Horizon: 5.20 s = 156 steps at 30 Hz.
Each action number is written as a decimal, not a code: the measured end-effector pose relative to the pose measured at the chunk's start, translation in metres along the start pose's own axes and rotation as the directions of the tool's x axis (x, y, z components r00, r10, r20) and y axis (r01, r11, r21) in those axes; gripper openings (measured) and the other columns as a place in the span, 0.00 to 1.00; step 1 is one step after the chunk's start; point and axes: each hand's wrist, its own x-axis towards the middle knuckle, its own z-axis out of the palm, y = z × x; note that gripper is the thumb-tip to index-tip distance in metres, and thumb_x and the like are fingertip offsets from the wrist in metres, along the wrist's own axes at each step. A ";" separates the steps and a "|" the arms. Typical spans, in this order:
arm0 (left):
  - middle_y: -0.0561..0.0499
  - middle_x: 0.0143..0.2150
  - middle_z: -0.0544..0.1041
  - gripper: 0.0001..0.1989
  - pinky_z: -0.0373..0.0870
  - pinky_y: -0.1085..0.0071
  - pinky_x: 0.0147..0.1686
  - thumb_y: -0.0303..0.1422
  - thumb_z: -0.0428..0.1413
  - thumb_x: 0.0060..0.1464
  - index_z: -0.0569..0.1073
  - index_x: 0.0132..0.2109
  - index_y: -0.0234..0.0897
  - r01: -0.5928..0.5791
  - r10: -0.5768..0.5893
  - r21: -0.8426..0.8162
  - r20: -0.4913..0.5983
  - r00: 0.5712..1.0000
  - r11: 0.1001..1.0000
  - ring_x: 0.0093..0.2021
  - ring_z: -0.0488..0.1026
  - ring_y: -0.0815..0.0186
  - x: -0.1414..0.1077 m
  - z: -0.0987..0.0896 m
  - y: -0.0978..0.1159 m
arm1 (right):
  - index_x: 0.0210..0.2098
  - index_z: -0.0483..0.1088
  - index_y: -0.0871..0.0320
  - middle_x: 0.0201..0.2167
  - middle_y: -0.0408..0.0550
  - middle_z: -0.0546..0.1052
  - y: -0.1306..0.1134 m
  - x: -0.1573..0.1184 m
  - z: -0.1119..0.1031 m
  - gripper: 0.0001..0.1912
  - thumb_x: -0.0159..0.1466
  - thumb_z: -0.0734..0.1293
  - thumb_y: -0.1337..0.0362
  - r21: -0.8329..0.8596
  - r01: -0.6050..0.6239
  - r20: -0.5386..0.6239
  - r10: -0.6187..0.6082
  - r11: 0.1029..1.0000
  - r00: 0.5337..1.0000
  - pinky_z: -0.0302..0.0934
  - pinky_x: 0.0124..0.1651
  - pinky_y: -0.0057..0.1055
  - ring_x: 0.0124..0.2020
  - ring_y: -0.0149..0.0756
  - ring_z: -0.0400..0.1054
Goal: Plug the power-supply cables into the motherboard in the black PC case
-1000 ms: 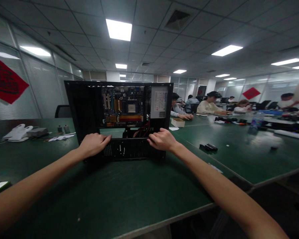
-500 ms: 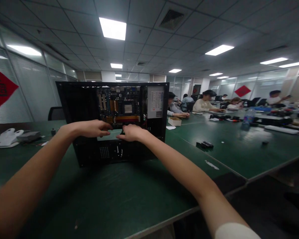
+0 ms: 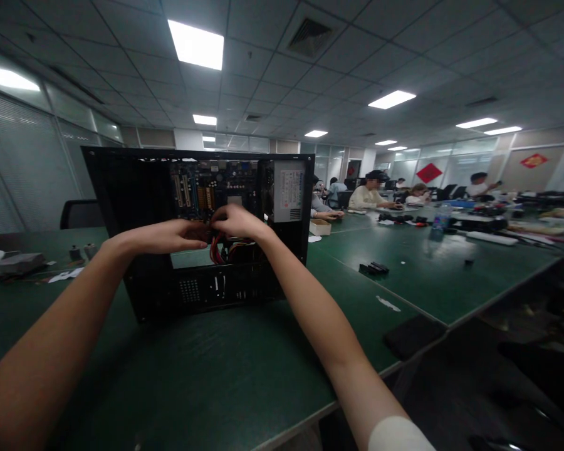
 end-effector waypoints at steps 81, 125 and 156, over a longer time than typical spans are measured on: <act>0.46 0.50 0.85 0.13 0.79 0.62 0.44 0.36 0.54 0.70 0.83 0.53 0.42 0.054 0.587 0.659 -0.701 0.405 0.750 0.47 0.83 0.58 -0.006 0.008 -0.004 | 0.55 0.70 0.58 0.41 0.46 0.77 -0.023 -0.002 -0.012 0.16 0.74 0.65 0.54 0.219 0.271 -0.319 -0.193 0.937 0.928 0.69 0.34 0.24 0.35 0.31 0.70; 0.46 0.55 0.84 0.13 0.78 0.61 0.47 0.33 0.58 0.65 0.85 0.51 0.43 0.135 0.062 0.331 -0.522 0.851 0.934 0.54 0.81 0.52 0.027 0.055 0.003 | 0.53 0.78 0.66 0.55 0.64 0.78 0.050 -0.036 0.007 0.14 0.73 0.64 0.67 -0.705 -0.029 0.004 0.045 0.709 0.999 0.66 0.52 0.34 0.54 0.48 0.75; 0.48 0.57 0.83 0.18 0.73 0.64 0.51 0.35 0.53 0.65 0.85 0.55 0.47 0.160 -0.074 0.462 -0.199 0.977 0.872 0.56 0.79 0.52 0.077 0.068 -0.008 | 0.48 0.82 0.67 0.45 0.63 0.84 0.053 -0.038 0.009 0.14 0.66 0.69 0.68 -0.637 -0.021 0.080 0.094 0.771 0.992 0.62 0.43 0.31 0.45 0.46 0.78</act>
